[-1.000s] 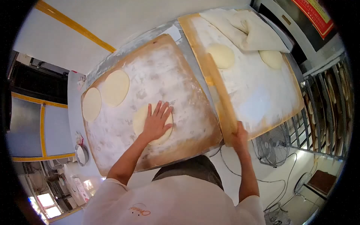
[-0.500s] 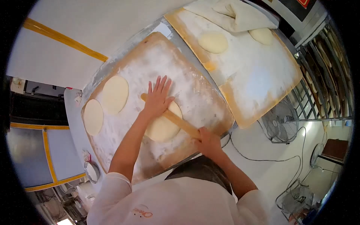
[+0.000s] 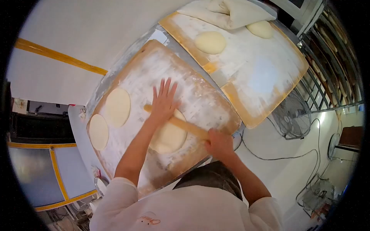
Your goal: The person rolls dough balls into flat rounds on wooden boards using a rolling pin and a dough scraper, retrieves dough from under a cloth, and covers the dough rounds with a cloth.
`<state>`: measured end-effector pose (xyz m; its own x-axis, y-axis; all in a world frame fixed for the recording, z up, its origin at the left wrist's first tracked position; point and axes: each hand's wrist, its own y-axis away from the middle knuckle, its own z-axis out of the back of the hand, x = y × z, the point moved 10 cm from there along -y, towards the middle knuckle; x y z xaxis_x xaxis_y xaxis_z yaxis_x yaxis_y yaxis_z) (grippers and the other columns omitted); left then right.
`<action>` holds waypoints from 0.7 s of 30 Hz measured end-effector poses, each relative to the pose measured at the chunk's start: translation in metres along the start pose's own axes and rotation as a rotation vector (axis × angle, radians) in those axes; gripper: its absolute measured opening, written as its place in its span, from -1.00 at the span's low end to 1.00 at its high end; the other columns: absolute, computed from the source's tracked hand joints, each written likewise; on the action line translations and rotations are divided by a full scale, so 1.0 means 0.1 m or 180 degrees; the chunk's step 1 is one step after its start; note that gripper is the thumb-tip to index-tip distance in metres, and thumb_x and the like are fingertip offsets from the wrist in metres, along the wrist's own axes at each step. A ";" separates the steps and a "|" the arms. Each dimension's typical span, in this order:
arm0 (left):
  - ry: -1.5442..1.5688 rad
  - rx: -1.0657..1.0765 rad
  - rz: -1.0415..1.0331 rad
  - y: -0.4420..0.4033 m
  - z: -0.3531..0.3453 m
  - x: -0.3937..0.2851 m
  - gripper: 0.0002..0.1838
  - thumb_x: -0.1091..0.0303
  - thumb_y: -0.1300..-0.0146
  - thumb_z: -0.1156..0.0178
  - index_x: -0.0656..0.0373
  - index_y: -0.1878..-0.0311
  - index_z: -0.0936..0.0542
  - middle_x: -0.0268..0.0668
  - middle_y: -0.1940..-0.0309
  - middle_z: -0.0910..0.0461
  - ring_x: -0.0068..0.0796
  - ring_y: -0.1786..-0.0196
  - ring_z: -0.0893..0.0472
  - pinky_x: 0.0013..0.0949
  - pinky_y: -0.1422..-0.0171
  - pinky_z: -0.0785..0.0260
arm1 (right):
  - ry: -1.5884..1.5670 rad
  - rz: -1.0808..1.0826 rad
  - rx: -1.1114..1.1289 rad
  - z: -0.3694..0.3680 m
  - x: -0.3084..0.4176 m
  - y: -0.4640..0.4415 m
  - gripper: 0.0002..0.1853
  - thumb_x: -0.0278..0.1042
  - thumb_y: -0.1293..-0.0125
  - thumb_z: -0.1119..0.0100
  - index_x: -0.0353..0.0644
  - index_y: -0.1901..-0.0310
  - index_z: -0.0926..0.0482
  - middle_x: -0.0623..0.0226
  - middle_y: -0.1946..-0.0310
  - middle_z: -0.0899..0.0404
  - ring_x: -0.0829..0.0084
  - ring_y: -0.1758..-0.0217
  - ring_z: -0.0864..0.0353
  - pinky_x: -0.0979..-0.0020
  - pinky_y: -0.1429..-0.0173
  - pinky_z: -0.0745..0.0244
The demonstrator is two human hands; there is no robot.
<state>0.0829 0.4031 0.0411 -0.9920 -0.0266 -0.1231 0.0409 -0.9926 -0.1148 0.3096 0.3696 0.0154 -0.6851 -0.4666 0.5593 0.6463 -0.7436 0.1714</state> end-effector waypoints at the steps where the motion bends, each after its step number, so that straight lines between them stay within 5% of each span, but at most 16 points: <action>1: -0.0050 -0.0136 -0.0056 -0.19 0.00 -0.03 -0.24 -0.09 -0.31 -0.07 0.04 -0.49 -0.17 -0.10 -0.53 -0.01 0.04 -0.58 0.09 0.35 -0.52 0.27 | 0.0010 0.0036 -0.0114 0.05 -0.03 -0.05 -0.65 -0.09 -0.10 -0.30 -0.19 0.28 -0.47 0.11 0.43 -0.56 -0.02 0.34 -0.59 0.01 0.27 -0.46; 6: -0.0103 0.0619 0.0204 0.72 -0.03 0.00 -0.20 -0.07 -0.25 -0.14 0.04 -0.49 -0.17 -0.08 -0.51 -0.05 0.04 -0.57 0.04 0.35 -0.52 0.27 | 0.0173 0.0738 -0.0171 -0.17 0.18 0.18 -0.67 -0.16 -0.11 -0.31 -0.19 0.24 -0.46 0.11 0.36 -0.57 -0.03 0.36 -0.59 0.02 0.27 -0.47; 10: 0.0360 0.0951 0.0879 2.36 0.12 -0.09 -0.19 -0.05 -0.22 -0.20 0.11 -0.46 -0.22 -0.10 -0.50 -0.09 -0.01 -0.56 -0.02 0.40 -0.51 0.33 | -0.0013 0.0798 0.1056 -0.65 0.42 0.62 -0.65 -0.22 -0.12 -0.24 -0.22 0.14 -0.44 0.17 0.33 -0.59 0.09 0.25 -0.64 0.06 0.18 -0.54; 13: -0.0266 0.1178 0.0869 2.58 0.31 -0.18 -0.20 -0.04 -0.21 -0.20 0.12 -0.45 -0.22 -0.14 -0.50 -0.09 -0.12 -0.56 -0.04 0.38 -0.52 0.34 | 0.0211 0.1041 0.1307 -0.73 0.47 0.57 -0.76 -0.26 -0.17 -0.16 -0.16 0.18 -0.45 0.18 0.34 -0.59 0.14 0.24 -0.64 0.08 0.21 -0.52; 14: -0.0638 0.0886 0.0793 2.45 0.47 -0.18 -0.29 0.08 -0.18 -0.25 0.11 -0.38 -0.31 -0.16 -0.32 -0.36 -0.24 -0.45 -0.28 0.29 -0.53 0.22 | 0.0255 0.1275 0.1205 -0.71 0.43 0.46 -0.79 -0.26 -0.17 -0.15 -0.15 0.21 -0.46 0.19 0.34 -0.59 0.14 0.25 -0.64 0.08 0.23 -0.51; 15: -0.0572 0.0729 0.0867 2.41 0.49 -0.08 -0.31 0.13 -0.15 -0.28 0.11 -0.34 -0.34 -0.19 -0.22 -0.43 -0.26 -0.38 -0.35 0.26 -0.52 0.17 | 0.0298 0.1518 0.1116 -0.65 0.43 0.34 -0.81 -0.27 -0.17 -0.14 -0.13 0.23 -0.47 0.20 0.34 -0.59 0.14 0.26 -0.63 0.08 0.24 -0.50; 18: -0.0222 0.0124 0.1194 2.55 0.58 0.11 -0.42 0.29 -0.04 -0.36 0.12 -0.16 -0.42 -0.33 0.19 -0.60 -0.34 -0.05 -0.59 0.14 -0.47 0.00 | 0.0720 0.2238 0.1086 -0.05 0.86 -0.23 -0.82 -0.24 -0.16 -0.14 -0.12 0.25 -0.52 0.21 0.26 -0.59 0.09 0.10 -0.58 -0.02 0.02 -0.41; 21: -0.0139 -0.0106 0.2181 2.82 0.57 -0.03 -0.38 0.27 -0.06 -0.36 0.14 -0.21 -0.40 -0.27 0.10 -0.59 -0.32 -0.19 -0.52 0.18 -0.50 0.06 | 0.0921 0.3233 0.0231 0.22 1.42 -0.68 -0.53 -0.06 -0.15 -0.25 -0.18 -0.02 -0.56 0.10 -0.06 -0.54 0.05 -0.31 -0.37 -0.13 -0.39 -0.14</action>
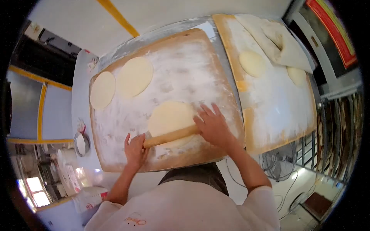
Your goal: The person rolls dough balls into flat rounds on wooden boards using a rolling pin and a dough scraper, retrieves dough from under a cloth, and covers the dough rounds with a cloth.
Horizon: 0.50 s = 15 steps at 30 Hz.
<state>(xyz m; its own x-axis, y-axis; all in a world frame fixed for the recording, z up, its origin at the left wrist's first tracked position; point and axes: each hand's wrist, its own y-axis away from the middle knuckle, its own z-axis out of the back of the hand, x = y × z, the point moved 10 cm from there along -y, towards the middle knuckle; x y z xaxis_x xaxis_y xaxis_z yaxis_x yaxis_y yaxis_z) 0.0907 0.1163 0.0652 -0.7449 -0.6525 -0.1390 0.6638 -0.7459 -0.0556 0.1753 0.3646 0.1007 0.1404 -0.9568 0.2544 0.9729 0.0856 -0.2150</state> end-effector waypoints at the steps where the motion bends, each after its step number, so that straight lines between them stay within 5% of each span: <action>1: -0.0049 0.0555 0.0464 0.07 -0.11 0.03 -0.33 0.17 -0.16 -0.28 0.15 -0.33 -0.34 -0.13 -0.19 -0.48 -0.22 -0.43 -0.29 0.23 -0.53 0.16 | -0.0110 0.0085 0.0128 -0.12 -0.04 -0.23 -0.42 0.00 -0.15 -0.26 -0.17 -0.14 -0.50 0.07 -0.20 -0.43 0.06 -0.41 -0.26 -0.13 -0.45 -0.04; 4: -0.0797 0.0197 0.1181 -0.04 -0.39 0.59 -0.26 0.08 -0.26 -0.15 0.16 -0.45 -0.22 -0.09 -0.47 -0.17 -0.09 -0.58 0.03 0.28 -0.55 0.31 | -0.0131 0.0491 0.0388 -0.86 -0.09 -0.96 -0.29 0.08 -0.24 -0.20 -0.09 -0.35 -0.34 0.08 -0.42 -0.20 0.11 -0.53 -0.07 -0.16 -0.53 0.10; 6: -0.0835 -0.0440 0.1652 -0.28 -0.20 1.06 -0.28 0.04 -0.34 -0.02 0.16 -0.49 -0.16 -0.12 -0.56 0.04 -0.03 -0.60 0.14 0.31 -0.54 0.38 | -0.0007 0.0462 -0.0141 -0.99 -0.14 -1.53 -0.30 0.11 -0.28 -0.14 -0.07 -0.37 -0.32 0.11 -0.43 -0.19 0.12 -0.53 -0.07 -0.18 -0.52 0.10; 9: -0.0646 -0.0393 0.2114 -0.40 0.05 1.21 -0.32 0.11 -0.36 0.01 0.16 -0.49 -0.17 -0.10 -0.54 0.00 -0.03 -0.60 0.11 0.34 -0.53 0.39 | -0.0048 0.0446 -0.0057 -1.16 -0.19 -1.74 -0.32 0.11 -0.31 -0.09 -0.07 -0.37 -0.32 0.10 -0.44 -0.17 0.10 -0.54 -0.05 -0.19 -0.52 0.10; 11: -0.0997 0.0090 0.1325 -0.13 -0.26 0.62 -0.31 0.07 -0.34 -0.01 0.13 -0.48 -0.18 -0.08 -0.53 -0.04 -0.02 -0.59 0.09 0.36 -0.52 0.38 | 0.0075 0.0634 0.0328 -1.07 -0.17 -1.26 -0.34 0.09 -0.34 -0.06 -0.08 -0.38 -0.32 0.09 -0.46 -0.14 0.10 -0.55 -0.03 -0.21 -0.51 0.11; 13: 0.0175 0.0639 0.1336 0.30 -0.55 0.02 -0.22 -0.04 -0.26 -0.07 0.06 -0.50 -0.17 -0.08 -0.51 -0.08 0.00 -0.59 0.08 0.35 -0.53 0.43 | -0.0323 0.0593 0.0232 -0.88 -0.16 -0.62 -0.36 0.09 -0.36 -0.02 -0.09 -0.36 -0.33 0.07 -0.45 -0.15 0.09 -0.55 -0.05 -0.22 -0.51 0.11; 15: 0.0386 0.0485 0.1434 0.27 -0.43 -0.07 -0.21 -0.02 -0.27 -0.07 0.09 -0.50 -0.14 -0.07 -0.52 -0.06 0.01 -0.59 0.09 0.34 -0.53 0.43 | -0.0001 0.0561 0.0618 -0.80 -0.21 -0.67 -0.38 0.07 -0.37 -0.03 -0.10 -0.36 -0.34 0.06 -0.44 -0.19 0.07 -0.53 -0.08 -0.22 -0.50 0.10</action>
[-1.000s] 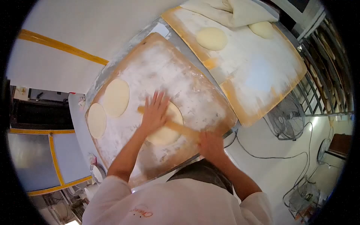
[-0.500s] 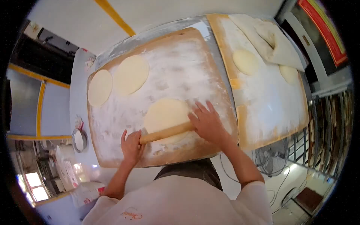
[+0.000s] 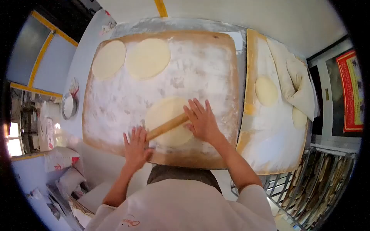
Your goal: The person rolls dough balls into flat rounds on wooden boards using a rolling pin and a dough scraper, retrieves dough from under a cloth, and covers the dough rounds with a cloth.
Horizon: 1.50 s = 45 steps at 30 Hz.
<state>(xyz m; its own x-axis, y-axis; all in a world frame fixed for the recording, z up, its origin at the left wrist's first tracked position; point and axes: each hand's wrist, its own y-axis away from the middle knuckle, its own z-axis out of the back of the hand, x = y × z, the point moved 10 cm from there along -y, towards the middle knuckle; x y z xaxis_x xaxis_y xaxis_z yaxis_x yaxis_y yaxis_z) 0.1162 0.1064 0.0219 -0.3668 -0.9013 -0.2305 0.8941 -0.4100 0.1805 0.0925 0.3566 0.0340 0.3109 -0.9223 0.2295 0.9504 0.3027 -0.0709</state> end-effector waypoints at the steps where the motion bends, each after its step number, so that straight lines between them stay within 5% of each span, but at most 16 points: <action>1: 0.0094 0.0005 0.0040 0.06 0.04 0.01 -0.21 -0.01 -0.28 -0.07 0.10 -0.51 -0.12 -0.07 -0.53 -0.05 0.01 -0.59 0.09 0.34 -0.53 0.43 | 0.0089 -0.0055 0.0225 -0.01 0.05 0.03 -0.39 0.06 -0.37 -0.03 -0.10 -0.35 -0.35 0.06 -0.43 -0.21 0.07 -0.52 -0.09 -0.22 -0.50 0.10; 5: -0.0186 -0.0895 0.0447 -0.43 0.48 0.36 -0.26 0.13 -0.35 -0.06 0.27 -0.49 -0.09 -0.05 -0.54 0.00 0.03 -0.59 0.11 0.31 -0.54 0.38 | -0.0052 0.0185 -0.0631 0.23 0.04 -0.66 -0.43 -0.01 -0.38 -0.03 -0.11 -0.34 -0.36 0.05 -0.39 -0.27 0.05 -0.50 -0.15 -0.22 -0.48 0.06; 7: -0.0680 -0.0331 0.0203 -0.14 0.01 0.09 -0.28 0.14 -0.34 -0.06 0.30 -0.46 -0.14 -0.01 -0.51 -0.04 0.06 -0.57 0.04 0.29 -0.55 0.35 | -0.0023 0.0193 -0.0291 0.01 -0.02 -0.38 -0.38 -0.03 -0.29 -0.14 -0.12 -0.34 -0.36 0.01 -0.38 -0.26 0.04 -0.49 -0.15 -0.22 -0.48 0.03; 10: 0.0107 0.0015 0.0299 0.63 -0.32 -0.37 -0.07 0.08 -0.05 -0.33 0.29 -0.43 -0.17 -0.05 -0.50 -0.09 -0.05 -0.57 -0.02 0.28 -0.56 0.36 | -0.0461 0.0191 -0.0127 0.08 0.10 0.54 -0.29 -0.09 -0.17 -0.26 -0.18 -0.33 -0.35 0.01 -0.40 -0.21 0.01 -0.49 -0.15 -0.24 -0.47 0.02; 13: 0.0293 0.0683 0.0593 0.81 -0.44 -0.49 -0.05 0.08 -0.01 -0.35 0.28 -0.43 -0.17 -0.05 -0.50 -0.08 -0.03 -0.57 0.01 0.28 -0.56 0.37 | -0.0473 0.0129 -0.0077 0.10 0.18 0.77 -0.26 -0.14 -0.11 -0.30 -0.21 -0.33 -0.34 0.01 -0.41 -0.18 0.00 -0.48 -0.15 -0.26 -0.46 0.02; 19: -0.0657 -0.1483 0.0734 -0.61 0.58 0.49 -0.23 0.13 -0.25 -0.17 0.25 -0.45 -0.17 -0.02 -0.51 -0.05 0.08 -0.57 0.10 0.37 -0.52 0.35 | -0.0048 0.0248 -0.0908 0.16 0.04 -1.09 -0.32 0.00 -0.12 -0.29 -0.09 -0.27 -0.44 0.02 -0.41 -0.20 0.02 -0.49 -0.12 -0.25 -0.49 0.09; 22: -0.1089 -0.0959 0.0382 -0.50 0.22 0.38 -0.22 0.10 -0.23 -0.18 0.26 -0.44 -0.19 -0.01 -0.51 -0.05 0.07 -0.58 0.10 0.39 -0.50 0.35 | -0.0042 0.0140 -0.0838 0.05 0.02 -0.87 -0.30 0.01 -0.13 -0.28 -0.06 -0.30 -0.42 0.03 -0.40 -0.22 0.05 -0.50 -0.11 -0.26 -0.48 0.07; 25: -0.0369 0.0310 0.0322 0.28 -0.26 -0.15 -0.14 0.00 -0.07 -0.31 0.15 -0.40 -0.27 -0.13 -0.46 -0.17 -0.03 -0.55 -0.03 0.35 -0.53 0.38 | -0.0316 0.0016 -0.0430 0.04 0.14 0.22 -0.34 -0.12 -0.12 -0.26 -0.05 -0.31 -0.42 0.04 -0.32 -0.29 0.02 -0.42 -0.21 -0.24 -0.45 -0.01; 26: -0.0039 -0.0173 0.0026 0.57 -0.22 -0.36 -0.26 0.14 -0.04 -0.35 0.14 -0.31 -0.37 -0.16 -0.30 -0.36 -0.08 -0.40 -0.31 0.25 -0.47 0.09 | -0.0499 -0.0124 -0.0331 0.00 0.14 0.57 -0.34 -0.22 -0.09 -0.26 -0.06 -0.30 -0.43 0.04 -0.27 -0.33 -0.02 -0.37 -0.26 -0.23 -0.42 -0.06; 28: 0.0404 -0.0510 -0.0495 0.83 -0.24 -0.40 -0.40 0.29 -0.05 -0.35 0.13 -0.21 -0.46 -0.21 -0.13 -0.49 -0.18 -0.16 -0.50 0.10 -0.29 -0.17 | -0.0380 0.0006 -0.0675 0.09 0.14 1.01 -0.50 -0.26 -0.02 -0.29 -0.11 -0.08 -0.57 0.13 -0.09 -0.46 0.00 -0.16 -0.44 -0.15 -0.23 -0.32; 31: 0.0135 -0.0660 -0.1195 0.54 0.20 -0.34 -0.51 0.40 -0.08 -0.30 0.12 -0.14 -0.51 -0.22 -0.03 -0.55 -0.27 -0.02 -0.55 -0.01 -0.14 -0.26 | -0.0290 -0.0357 -0.0161 -0.11 0.17 1.35 -0.64 -0.22 0.03 -0.37 -0.14 0.19 -0.55 0.20 0.22 -0.53 0.11 0.10 -0.56 0.00 0.06 -0.49; 34: -0.0488 -0.0792 -0.1821 0.05 0.67 -0.49 -0.45 0.20 -0.13 -0.31 0.11 -0.20 -0.47 -0.23 -0.18 -0.50 -0.22 -0.31 -0.43 0.11 -0.44 -0.09 | -0.1334 -0.1665 0.0406 -0.16 0.46 1.70 -0.71 -0.18 -0.04 -0.33 -0.14 0.34 -0.46 0.21 0.40 -0.52 0.10 0.29 -0.57 0.04 0.19 -0.49; 36: -0.0258 -0.0006 -0.1685 -0.41 0.56 -0.80 -0.34 0.04 -0.15 -0.28 0.11 -0.29 -0.42 -0.21 -0.35 -0.36 -0.17 -0.49 -0.22 0.22 -0.54 0.14 | -0.1465 -0.2178 0.0309 -0.32 0.78 1.85 -0.71 -0.16 -0.09 -0.30 -0.14 0.31 -0.46 0.17 0.45 -0.50 0.06 0.32 -0.57 0.02 0.24 -0.49; 40: -0.0111 -0.0188 -0.3277 -0.91 -0.09 -1.88 -0.27 -0.03 -0.18 -0.24 0.08 -0.38 -0.34 -0.20 -0.46 -0.19 -0.10 -0.53 -0.10 0.29 -0.54 0.23 | -0.1108 -0.3033 -0.0228 -0.41 0.87 2.10 -0.66 -0.17 -0.10 -0.34 -0.19 0.24 -0.46 0.12 0.44 -0.55 0.04 0.37 -0.60 0.06 0.40 -0.45; 45: 0.0088 -0.0589 -0.3996 -1.21 -0.20 -3.12 -0.27 0.01 -0.21 -0.16 0.05 -0.43 -0.27 -0.20 -0.53 -0.05 -0.09 -0.57 0.00 0.31 -0.54 0.30 | -0.0381 -0.3528 -0.0988 -0.06 0.62 2.26 -0.67 -0.19 -0.10 -0.36 -0.17 0.31 -0.41 0.15 0.50 -0.50 0.02 0.49 -0.55 0.05 0.43 -0.42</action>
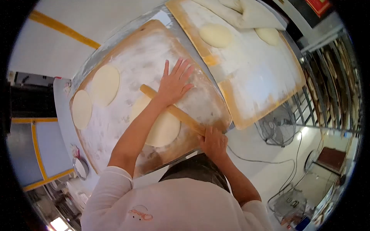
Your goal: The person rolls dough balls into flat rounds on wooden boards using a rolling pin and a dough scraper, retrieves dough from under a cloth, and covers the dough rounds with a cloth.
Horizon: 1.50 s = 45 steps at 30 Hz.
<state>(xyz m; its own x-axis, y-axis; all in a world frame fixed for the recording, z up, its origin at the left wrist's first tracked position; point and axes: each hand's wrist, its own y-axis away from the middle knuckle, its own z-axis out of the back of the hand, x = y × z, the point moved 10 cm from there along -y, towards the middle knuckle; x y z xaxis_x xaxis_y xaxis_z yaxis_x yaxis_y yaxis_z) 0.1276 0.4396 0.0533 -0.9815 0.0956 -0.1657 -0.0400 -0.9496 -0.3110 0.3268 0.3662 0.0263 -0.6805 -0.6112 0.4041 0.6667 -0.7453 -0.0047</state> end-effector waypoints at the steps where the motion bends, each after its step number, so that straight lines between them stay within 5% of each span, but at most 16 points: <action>1: -0.0024 0.0173 0.0123 0.08 -0.04 -0.01 -0.28 0.05 -0.22 -0.15 0.07 -0.43 -0.27 -0.20 -0.53 -0.06 -0.07 -0.57 0.00 0.32 -0.54 0.30 | -0.0030 0.0188 -0.0138 -0.06 0.02 0.07 -0.65 -0.16 -0.10 -0.36 -0.17 0.32 -0.40 0.15 0.50 -0.51 0.03 0.51 -0.55 0.04 0.44 -0.42; 4: -0.0278 0.0743 0.0446 1.07 0.06 0.11 -0.28 0.01 -0.21 -0.16 0.07 -0.42 -0.30 -0.21 -0.52 -0.10 -0.06 -0.56 -0.03 0.34 -0.53 0.34 | -0.0311 -0.0134 0.0795 -0.47 0.27 0.60 -0.64 -0.10 -0.11 -0.32 -0.18 0.25 -0.45 0.13 0.42 -0.56 0.08 0.38 -0.64 0.11 0.37 -0.53; 8: -0.0080 0.1448 0.1178 2.89 0.42 0.23 -0.18 -0.06 -0.20 -0.11 0.17 -0.46 -0.19 -0.14 -0.52 -0.05 -0.02 -0.57 0.02 0.36 -0.53 0.44 | -0.0913 0.0207 0.1307 -0.87 0.74 1.05 -0.60 -0.05 -0.13 -0.33 -0.18 0.24 -0.43 0.14 0.49 -0.58 0.08 0.46 -0.63 0.12 0.44 -0.51; 12: -0.0369 0.1460 0.0824 2.64 0.76 0.16 -0.20 -0.02 -0.21 -0.14 0.20 -0.44 -0.20 -0.11 -0.51 -0.07 0.00 -0.57 0.02 0.37 -0.52 0.43 | -0.1164 0.0021 0.0921 -0.76 0.65 0.94 -0.59 -0.03 -0.16 -0.31 -0.20 0.24 -0.41 0.20 0.48 -0.60 0.08 0.44 -0.63 0.09 0.43 -0.47; 15: 0.0138 0.1166 0.0472 1.65 0.31 0.07 -0.21 0.01 -0.20 -0.17 0.18 -0.43 -0.22 -0.10 -0.50 -0.10 0.00 -0.56 -0.01 0.36 -0.52 0.34 | -0.0602 -0.0284 0.0510 -0.55 0.30 0.68 -0.60 -0.06 -0.16 -0.30 -0.21 0.20 -0.43 0.20 0.45 -0.60 0.08 0.41 -0.63 0.05 0.41 -0.45; 16: 0.0194 0.0537 0.0116 1.38 0.16 0.04 -0.21 -0.05 -0.21 -0.17 0.16 -0.42 -0.24 -0.10 -0.47 -0.15 -0.01 -0.54 -0.07 0.34 -0.51 0.26 | -0.0337 -0.0366 0.0246 -0.49 0.18 0.61 -0.60 -0.07 -0.16 -0.30 -0.21 0.19 -0.43 0.18 0.43 -0.61 0.08 0.39 -0.63 0.04 0.41 -0.44; 20: -0.0023 0.0537 -0.0206 0.64 -0.08 -0.14 -0.33 0.02 -0.31 -0.06 0.16 -0.41 -0.26 -0.14 -0.46 -0.20 0.00 -0.54 -0.05 0.31 -0.53 0.28 | -0.0165 -0.0482 0.0077 -0.14 0.00 0.46 -0.61 -0.14 -0.12 -0.28 -0.18 0.14 -0.43 0.16 0.40 -0.57 0.06 0.43 -0.62 0.04 0.39 -0.46; 23: 0.0076 0.0532 0.0135 1.32 0.14 0.03 -0.44 0.07 -0.33 -0.09 0.09 -0.34 -0.39 -0.19 -0.36 -0.35 -0.11 -0.46 -0.24 0.25 -0.51 0.13 | -0.0445 -0.0321 0.0133 -0.23 0.05 0.61 -0.60 -0.17 -0.09 -0.33 -0.20 0.15 -0.42 0.16 0.42 -0.56 0.07 0.43 -0.62 0.06 0.39 -0.47; 25: -0.0021 0.1142 0.0597 1.66 0.29 0.36 -0.46 0.11 -0.32 -0.10 0.10 -0.32 -0.40 -0.17 -0.33 -0.38 -0.11 -0.45 -0.28 0.22 -0.51 0.09 | -0.0697 -0.0427 0.0578 -0.35 0.14 0.76 -0.60 -0.20 -0.06 -0.36 -0.21 0.16 -0.42 0.18 0.42 -0.55 0.09 0.44 -0.61 0.08 0.39 -0.48; 29: 0.0425 0.0846 0.1145 1.24 0.43 0.53 -0.44 0.20 -0.29 -0.09 0.13 -0.35 -0.37 -0.12 -0.36 -0.34 -0.08 -0.47 -0.23 0.16 -0.51 0.02 | -0.0769 -0.0116 0.0212 -0.15 0.37 0.67 -0.61 -0.11 -0.12 -0.32 -0.18 0.19 -0.42 0.20 0.48 -0.51 0.12 0.43 -0.59 0.11 0.44 -0.43; 32: -0.0113 0.0544 0.0606 1.29 0.24 0.35 -0.38 0.22 -0.27 -0.10 0.12 -0.40 -0.30 -0.11 -0.43 -0.25 -0.04 -0.52 -0.13 0.20 -0.53 0.12 | -0.0479 0.0180 0.0384 -0.26 0.49 0.67 -0.66 -0.17 -0.11 -0.30 -0.17 0.21 -0.42 0.21 0.49 -0.50 0.14 0.46 -0.60 0.13 0.46 -0.45; 38: -0.0192 0.1906 0.1007 3.11 0.68 0.12 -0.24 0.04 -0.28 -0.05 0.21 -0.47 -0.18 -0.09 -0.49 -0.15 -0.01 -0.55 -0.04 0.35 -0.53 0.38 | -0.0657 0.0853 0.0759 -0.67 0.78 0.86 -0.86 -0.33 -0.10 -0.14 -0.13 0.31 -0.46 0.27 0.50 -0.48 0.24 0.52 -0.58 0.19 0.53 -0.44; 41: -0.0650 0.1193 0.0932 2.94 0.98 0.28 -0.25 0.07 -0.28 -0.06 0.20 -0.48 -0.18 -0.09 -0.49 -0.14 0.02 -0.55 -0.03 0.34 -0.53 0.39 | -0.0398 0.1329 0.0212 -0.25 0.71 0.40 -0.78 -0.28 -0.01 -0.24 -0.15 0.33 -0.49 0.27 0.42 -0.49 0.17 0.27 -0.55 0.07 0.16 -0.48; 45: -0.0794 0.0530 0.1091 2.04 0.55 0.93 -0.32 0.14 -0.35 -0.03 0.15 -0.49 -0.16 -0.06 -0.50 -0.10 0.06 -0.56 0.02 0.34 -0.52 0.33 | -0.0057 0.1172 -0.0457 0.04 0.56 -0.49 -0.45 -0.09 -0.10 -0.30 -0.13 -0.12 -0.53 0.00 -0.06 -0.48 0.00 -0.26 -0.38 -0.09 -0.35 -0.18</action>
<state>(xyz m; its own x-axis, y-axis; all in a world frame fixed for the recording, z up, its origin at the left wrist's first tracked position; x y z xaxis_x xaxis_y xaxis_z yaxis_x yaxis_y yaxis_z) 0.0177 0.2379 0.0258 -0.9576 -0.2882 0.0041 0.2857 -0.9509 -0.1193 0.2574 0.3699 0.0529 -0.3975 -0.8408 0.3675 0.8150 -0.5075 -0.2797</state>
